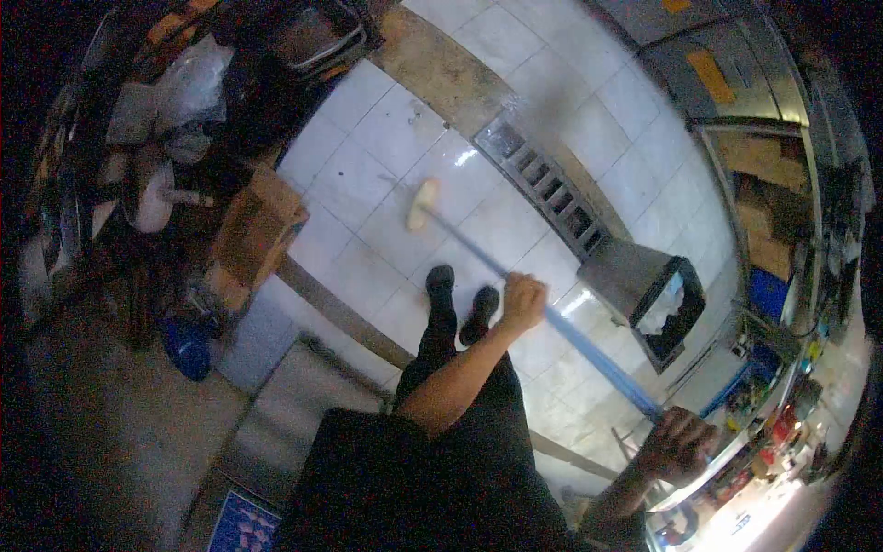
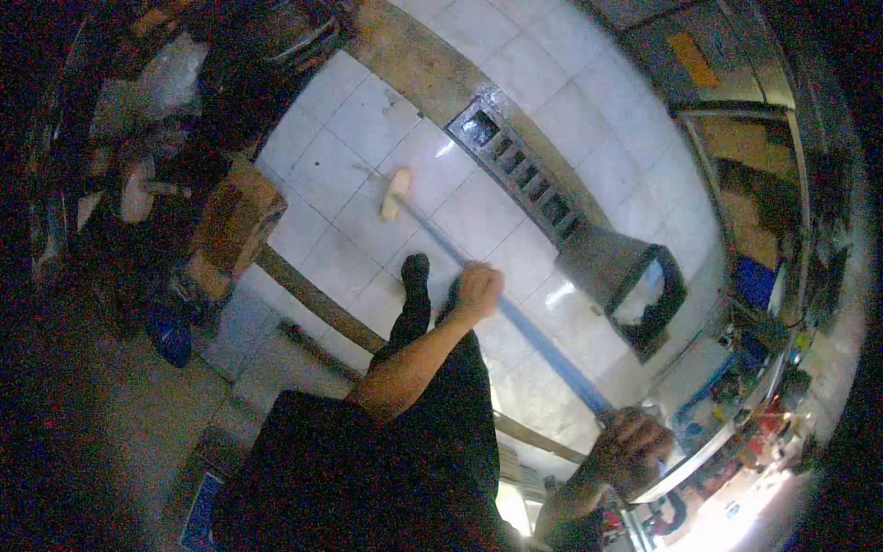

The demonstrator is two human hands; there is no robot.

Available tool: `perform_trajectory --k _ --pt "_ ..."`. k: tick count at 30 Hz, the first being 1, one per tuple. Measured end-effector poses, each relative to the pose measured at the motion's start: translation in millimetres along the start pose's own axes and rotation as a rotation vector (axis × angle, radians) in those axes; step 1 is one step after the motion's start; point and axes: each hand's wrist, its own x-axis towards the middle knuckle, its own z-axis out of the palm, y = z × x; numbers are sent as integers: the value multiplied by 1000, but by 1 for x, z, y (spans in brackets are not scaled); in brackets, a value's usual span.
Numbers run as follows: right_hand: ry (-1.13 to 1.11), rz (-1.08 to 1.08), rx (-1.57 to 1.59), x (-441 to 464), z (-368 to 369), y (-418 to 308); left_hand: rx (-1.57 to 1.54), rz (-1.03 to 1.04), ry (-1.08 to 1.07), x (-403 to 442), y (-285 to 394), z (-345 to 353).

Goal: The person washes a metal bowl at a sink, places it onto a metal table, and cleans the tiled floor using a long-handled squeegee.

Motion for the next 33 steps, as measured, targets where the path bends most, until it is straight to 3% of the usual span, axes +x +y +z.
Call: perform_trajectory --k 1,4,5,7,8,9,10,12,13,15,16,17,18,20,22,24,26,28,30,31,32,33 --pt "-48 24 26 5 6 7 145 -123 -261 -1 -11 -23" --pt "-120 118 153 10 27 69 165 -191 -128 15 -63 -88" --pt "-156 160 189 14 38 89 -94 -175 181 12 -95 -87" --pt "-201 192 232 46 56 116 126 -56 336 47 -126 -86" --pt "-179 217 227 64 62 113 222 -8 392 56 -129 -78" --pt "-289 209 220 92 60 105 128 -151 263 68 -118 -69" --pt "-39 261 345 105 58 98 37 -279 149 93 -109 -66" --pt "-292 256 248 149 75 80 173 -201 461 110 -73 -56" --pt "-398 250 255 168 88 107 82 -325 288 117 -96 -56" --pt "-553 292 253 180 94 153 309 -377 109 85 -146 -62" --pt "-600 340 241 180 97 178 501 -710 79 84 -166 -65" --pt "-570 367 201 173 102 211 476 -523 185 47 -212 -70" --pt "-497 384 89 156 112 244 666 -594 351 31 -247 -82" --pt "-469 418 -29 119 128 295 397 -802 253 -19 -283 -131" --pt "-587 470 260 117 136 332 532 -411 323 -24 -282 -162" --pt "-606 454 273 118 146 341 -334 -814 744 -26 -294 -153" --pt "-653 514 64 131 118 322 425 -502 562 -2 -274 -140" --pt "-563 563 265 160 121 285 -5 -635 527 13 -264 -125" --pt "-507 528 77 160 123 283 202 -607 241 20 -268 -128" --pt "-484 497 -12 163 126 283 200 -625 563 26 -260 -117" --pt "-439 461 206 156 126 305 -85 -654 634 19 -275 -122" --pt "-492 492 199 160 128 311 -363 -679 726 13 -289 -126"
